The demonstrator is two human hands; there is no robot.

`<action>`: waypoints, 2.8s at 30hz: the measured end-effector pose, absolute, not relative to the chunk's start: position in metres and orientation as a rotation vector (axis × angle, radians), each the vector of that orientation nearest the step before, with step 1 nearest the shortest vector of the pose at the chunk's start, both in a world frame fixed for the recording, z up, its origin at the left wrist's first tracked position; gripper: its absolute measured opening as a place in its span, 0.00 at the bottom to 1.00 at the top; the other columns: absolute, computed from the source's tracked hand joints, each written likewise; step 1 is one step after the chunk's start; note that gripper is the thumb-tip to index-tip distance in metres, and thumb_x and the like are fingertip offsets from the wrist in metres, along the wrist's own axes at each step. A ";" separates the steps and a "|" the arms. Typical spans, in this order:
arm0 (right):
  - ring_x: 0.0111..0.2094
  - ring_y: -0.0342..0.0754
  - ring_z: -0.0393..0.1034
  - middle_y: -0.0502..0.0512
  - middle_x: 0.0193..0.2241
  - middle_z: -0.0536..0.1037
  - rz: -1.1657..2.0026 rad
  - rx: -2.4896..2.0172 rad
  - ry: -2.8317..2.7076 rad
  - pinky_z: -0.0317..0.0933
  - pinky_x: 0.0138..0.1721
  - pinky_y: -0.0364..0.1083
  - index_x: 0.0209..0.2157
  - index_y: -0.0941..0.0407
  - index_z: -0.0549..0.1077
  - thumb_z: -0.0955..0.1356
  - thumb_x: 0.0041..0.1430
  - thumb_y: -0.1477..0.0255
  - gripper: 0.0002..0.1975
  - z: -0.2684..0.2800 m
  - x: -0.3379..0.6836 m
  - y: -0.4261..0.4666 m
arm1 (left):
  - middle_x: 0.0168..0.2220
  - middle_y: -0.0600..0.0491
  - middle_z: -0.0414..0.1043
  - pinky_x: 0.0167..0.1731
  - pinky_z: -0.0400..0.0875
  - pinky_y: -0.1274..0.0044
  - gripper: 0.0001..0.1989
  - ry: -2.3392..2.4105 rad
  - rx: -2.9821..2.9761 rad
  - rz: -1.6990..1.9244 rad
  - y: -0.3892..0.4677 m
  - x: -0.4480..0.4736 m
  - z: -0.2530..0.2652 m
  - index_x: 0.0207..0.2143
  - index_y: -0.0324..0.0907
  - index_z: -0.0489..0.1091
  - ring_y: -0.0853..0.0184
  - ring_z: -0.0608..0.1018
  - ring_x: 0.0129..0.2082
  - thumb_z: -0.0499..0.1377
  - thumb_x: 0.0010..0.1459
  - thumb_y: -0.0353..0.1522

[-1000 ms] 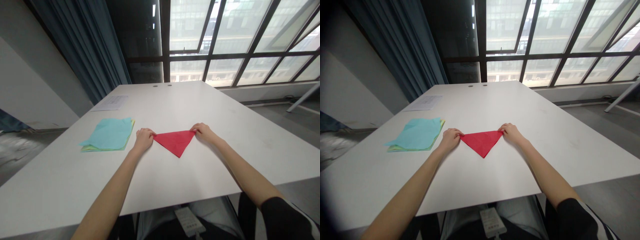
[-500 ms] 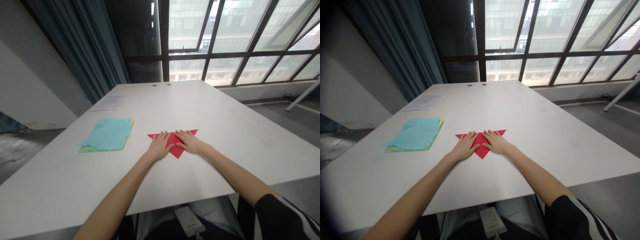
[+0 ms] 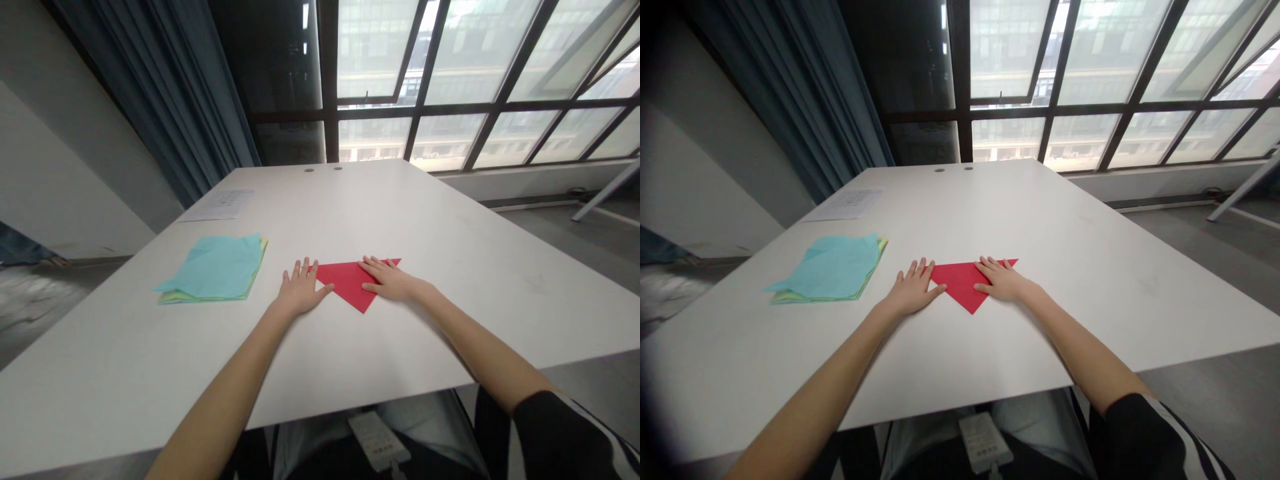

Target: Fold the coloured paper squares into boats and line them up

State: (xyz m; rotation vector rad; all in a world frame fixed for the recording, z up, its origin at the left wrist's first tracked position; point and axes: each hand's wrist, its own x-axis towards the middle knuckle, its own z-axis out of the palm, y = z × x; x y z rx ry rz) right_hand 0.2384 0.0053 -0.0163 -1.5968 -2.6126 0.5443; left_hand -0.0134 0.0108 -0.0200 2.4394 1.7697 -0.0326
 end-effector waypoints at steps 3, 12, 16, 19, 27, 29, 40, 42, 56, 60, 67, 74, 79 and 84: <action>0.63 0.59 0.32 0.59 0.63 0.39 0.567 -1.660 -2.592 0.32 0.59 0.61 0.63 0.56 0.42 0.53 0.56 0.48 0.39 -0.016 0.249 0.008 | 0.64 0.42 0.32 0.55 0.43 0.52 0.45 1.762 2.436 -0.089 0.012 -0.019 -0.019 0.63 0.38 0.37 0.50 0.41 0.63 0.33 0.51 0.58; 0.63 0.57 0.30 0.59 0.63 0.38 0.545 -1.784 -2.562 0.30 0.59 0.62 0.63 0.57 0.41 0.51 0.55 0.47 0.40 -0.018 0.256 0.011 | 0.64 0.42 0.33 0.55 0.42 0.53 0.45 1.786 2.484 -0.125 0.013 -0.019 -0.019 0.63 0.37 0.38 0.51 0.39 0.63 0.32 0.52 0.58; 0.63 0.58 0.30 0.60 0.63 0.37 0.522 -1.944 -2.474 0.29 0.58 0.64 0.63 0.59 0.41 0.49 0.57 0.48 0.39 -0.018 0.266 0.013 | 0.64 0.41 0.33 0.55 0.40 0.51 0.43 1.851 2.487 -0.129 0.016 -0.025 -0.019 0.62 0.36 0.39 0.50 0.38 0.63 0.33 0.53 0.56; 0.63 0.59 0.30 0.61 0.63 0.38 0.517 -1.983 -2.435 0.30 0.57 0.66 0.62 0.59 0.42 0.49 0.57 0.49 0.39 -0.018 0.272 0.015 | 0.64 0.41 0.32 0.54 0.39 0.50 0.41 1.856 2.475 -0.136 0.020 -0.031 -0.018 0.63 0.39 0.40 0.50 0.37 0.63 0.34 0.54 0.55; 0.62 0.64 0.38 0.61 0.62 0.48 0.433 -1.596 -2.545 0.32 0.55 0.70 0.61 0.52 0.50 0.64 0.47 0.48 0.43 -0.007 0.269 0.010 | 0.64 0.43 0.33 0.53 0.39 0.49 0.45 1.802 2.459 -0.121 0.022 -0.035 -0.016 0.62 0.42 0.41 0.49 0.38 0.63 0.35 0.50 0.59; 0.60 0.63 0.45 0.61 0.59 0.57 0.420 -1.504 -2.559 0.35 0.54 0.70 0.58 0.50 0.56 0.65 0.47 0.50 0.39 -0.005 0.268 0.010 | 0.64 0.43 0.33 0.53 0.39 0.49 0.45 1.802 2.459 -0.124 0.022 -0.035 -0.016 0.62 0.42 0.41 0.49 0.38 0.63 0.35 0.50 0.59; 0.46 0.54 0.66 0.59 0.43 0.74 0.433 -1.278 -2.590 0.52 0.50 0.53 0.46 0.54 0.71 0.64 0.51 0.52 0.26 -0.001 0.268 0.015 | 0.64 0.44 0.35 0.53 0.41 0.49 0.44 1.815 2.474 -0.148 0.022 -0.034 -0.014 0.62 0.42 0.41 0.49 0.39 0.63 0.35 0.50 0.59; 0.44 0.53 0.67 0.59 0.42 0.74 0.441 -1.261 -2.589 0.54 0.48 0.51 0.46 0.55 0.71 0.65 0.51 0.53 0.26 -0.001 0.269 0.016 | 0.64 0.44 0.35 0.53 0.41 0.49 0.45 1.813 2.470 -0.147 0.022 -0.034 -0.013 0.62 0.42 0.41 0.49 0.39 0.63 0.35 0.50 0.59; 0.31 0.46 0.68 0.53 0.29 0.76 0.609 -1.239 -2.350 0.60 0.36 0.45 0.31 0.56 0.73 0.62 0.55 0.67 0.11 0.005 0.254 0.005 | 0.64 0.42 0.34 0.54 0.40 0.51 0.46 1.823 2.438 -0.114 0.022 -0.036 -0.010 0.63 0.38 0.35 0.49 0.40 0.63 0.38 0.50 0.58; 0.25 0.43 0.66 0.50 0.23 0.73 0.825 -1.270 -1.981 0.60 0.29 0.43 0.31 0.57 0.71 0.63 0.54 0.64 0.11 -0.001 0.253 0.008 | 0.64 0.41 0.34 0.55 0.41 0.52 0.48 1.822 2.436 -0.049 0.021 -0.037 -0.011 0.63 0.36 0.32 0.51 0.41 0.63 0.39 0.50 0.58; 0.25 0.42 0.67 0.49 0.23 0.73 1.168 -1.162 -1.444 0.63 0.31 0.43 0.27 0.57 0.69 0.67 0.48 0.62 0.12 -0.003 0.249 0.018 | 0.64 0.41 0.36 0.54 0.42 0.51 0.40 1.808 2.399 -0.027 0.021 -0.038 -0.006 0.62 0.36 0.38 0.51 0.43 0.63 0.37 0.55 0.53; 0.28 0.46 0.70 0.55 0.27 0.75 0.932 -1.495 -1.451 0.64 0.35 0.48 0.31 0.57 0.69 0.63 0.51 0.66 0.10 -0.012 0.259 0.024 | 0.64 0.44 0.40 0.54 0.43 0.51 0.36 1.786 2.447 -0.051 0.020 -0.036 -0.003 0.58 0.44 0.53 0.51 0.45 0.62 0.39 0.54 0.55; 0.41 0.51 0.68 0.59 0.44 0.71 0.251 -1.616 -1.884 0.60 0.44 0.51 0.51 0.55 0.64 0.62 0.53 0.70 0.21 -0.018 0.270 0.024 | 0.64 0.45 0.39 0.54 0.44 0.51 0.36 1.748 2.449 -0.053 0.021 -0.038 -0.002 0.59 0.47 0.51 0.51 0.45 0.62 0.45 0.52 0.53; 0.48 0.53 0.63 0.59 0.50 0.67 0.103 -1.656 -2.151 0.56 0.49 0.52 0.48 0.52 0.69 0.59 0.58 0.67 0.18 -0.016 0.270 0.023 | 0.64 0.45 0.40 0.54 0.44 0.51 0.33 1.674 2.400 -0.063 0.022 -0.039 0.000 0.59 0.49 0.50 0.50 0.45 0.62 0.46 0.53 0.50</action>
